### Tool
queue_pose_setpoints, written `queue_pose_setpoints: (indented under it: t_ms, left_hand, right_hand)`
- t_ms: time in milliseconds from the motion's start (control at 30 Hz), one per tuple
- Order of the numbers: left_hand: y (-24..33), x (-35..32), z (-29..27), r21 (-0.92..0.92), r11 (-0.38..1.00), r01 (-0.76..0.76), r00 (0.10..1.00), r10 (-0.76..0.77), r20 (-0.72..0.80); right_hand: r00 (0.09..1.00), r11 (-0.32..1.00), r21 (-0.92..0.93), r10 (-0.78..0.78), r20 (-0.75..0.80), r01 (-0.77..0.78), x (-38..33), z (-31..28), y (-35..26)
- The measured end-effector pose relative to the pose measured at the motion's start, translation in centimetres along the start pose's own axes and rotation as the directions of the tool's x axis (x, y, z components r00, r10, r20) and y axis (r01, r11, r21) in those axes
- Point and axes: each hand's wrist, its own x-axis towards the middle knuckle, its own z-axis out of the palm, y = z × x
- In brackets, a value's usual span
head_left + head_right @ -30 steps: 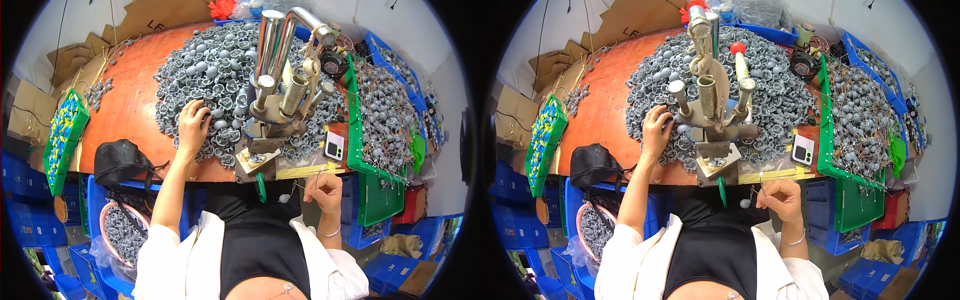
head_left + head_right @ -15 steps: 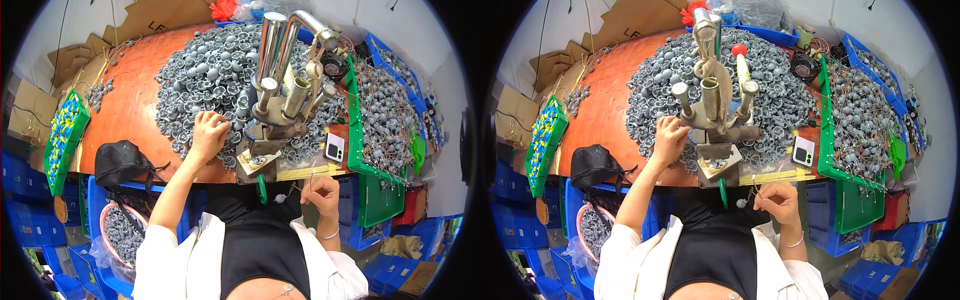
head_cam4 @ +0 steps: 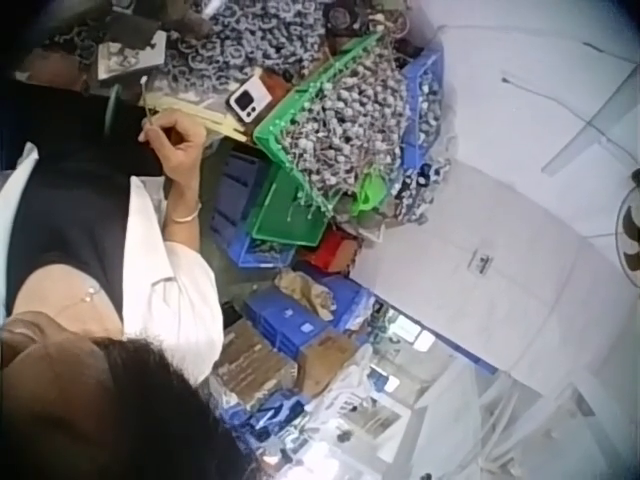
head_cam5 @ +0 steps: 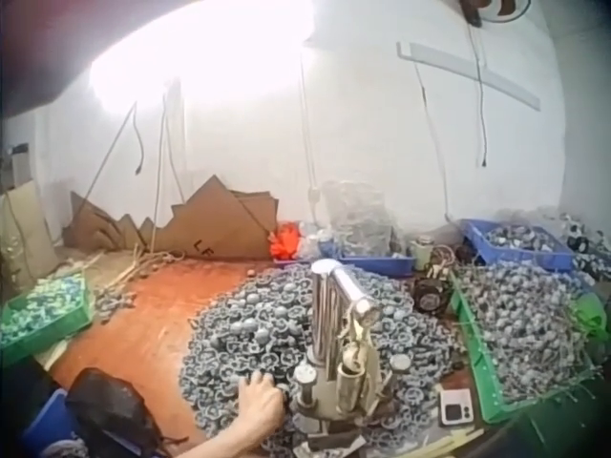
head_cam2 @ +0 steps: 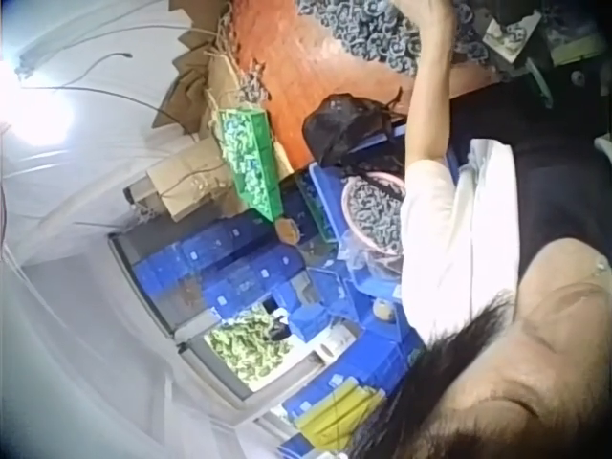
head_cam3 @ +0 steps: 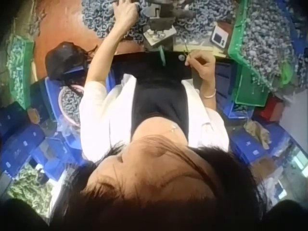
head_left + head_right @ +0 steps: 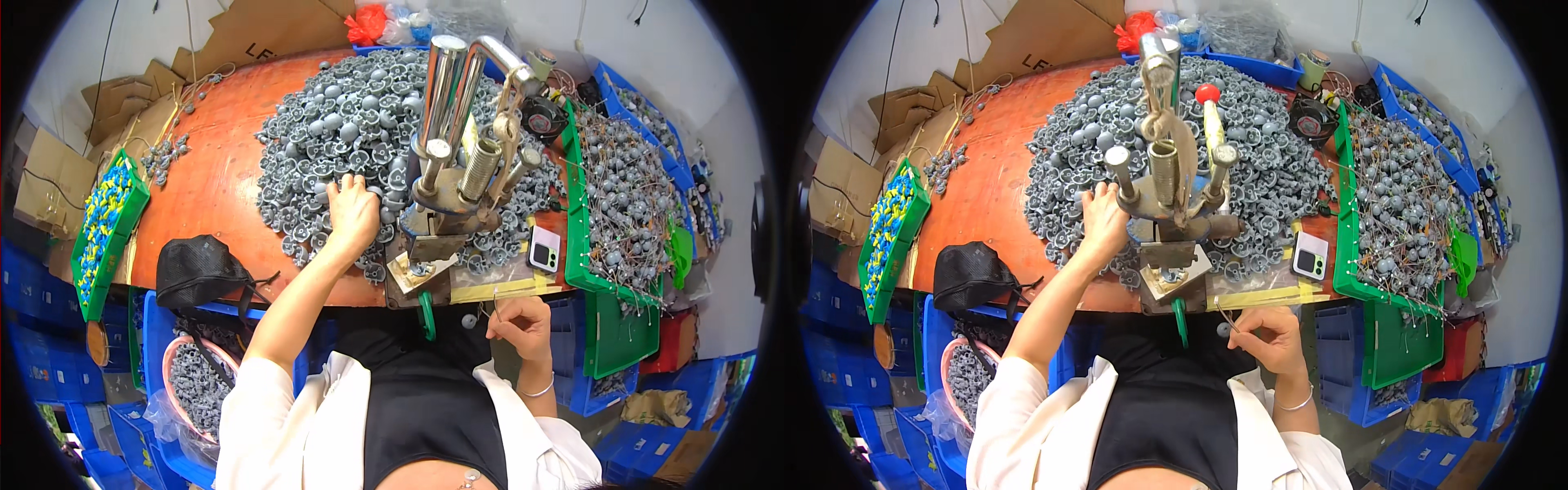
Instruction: The worker is using a manual press to assemble small metal components at a factory workbench.
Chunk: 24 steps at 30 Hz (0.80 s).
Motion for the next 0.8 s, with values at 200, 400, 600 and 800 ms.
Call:
queue_pose_setpoints:
  t_ms: [200, 400, 600, 800]
  left_hand:
    - [-1.0, -0.6, 0.3, -0.058, 0.998, 0.017, 1.000, -0.016, 0.014]
    - [-0.6, -0.9, 0.0, -0.116, 0.993, -0.005, 0.999, -0.001, -0.046]
    - [-1.0, -4.9, -1.2, -0.333, 0.939, -0.088, 0.952, -0.020, -0.307]
    - [-1.9, -8.6, 0.1, -0.992, 0.096, 0.078, 0.859, -0.512, 0.017]
  right_hand:
    - [0.999, 1.000, 0.013, 0.007, 0.035, -0.007, 0.4, 0.6, 0.0]
    - [0.998, 0.975, -0.215, 0.059, -0.008, -0.059, -0.3, 0.7, 0.7]
    - [0.980, 0.906, -0.382, -0.133, 0.151, 0.182, -0.1, 0.5, 3.8]
    - [0.922, 0.906, -0.204, 0.333, -0.198, -0.371, -0.5, 3.5, 4.4]
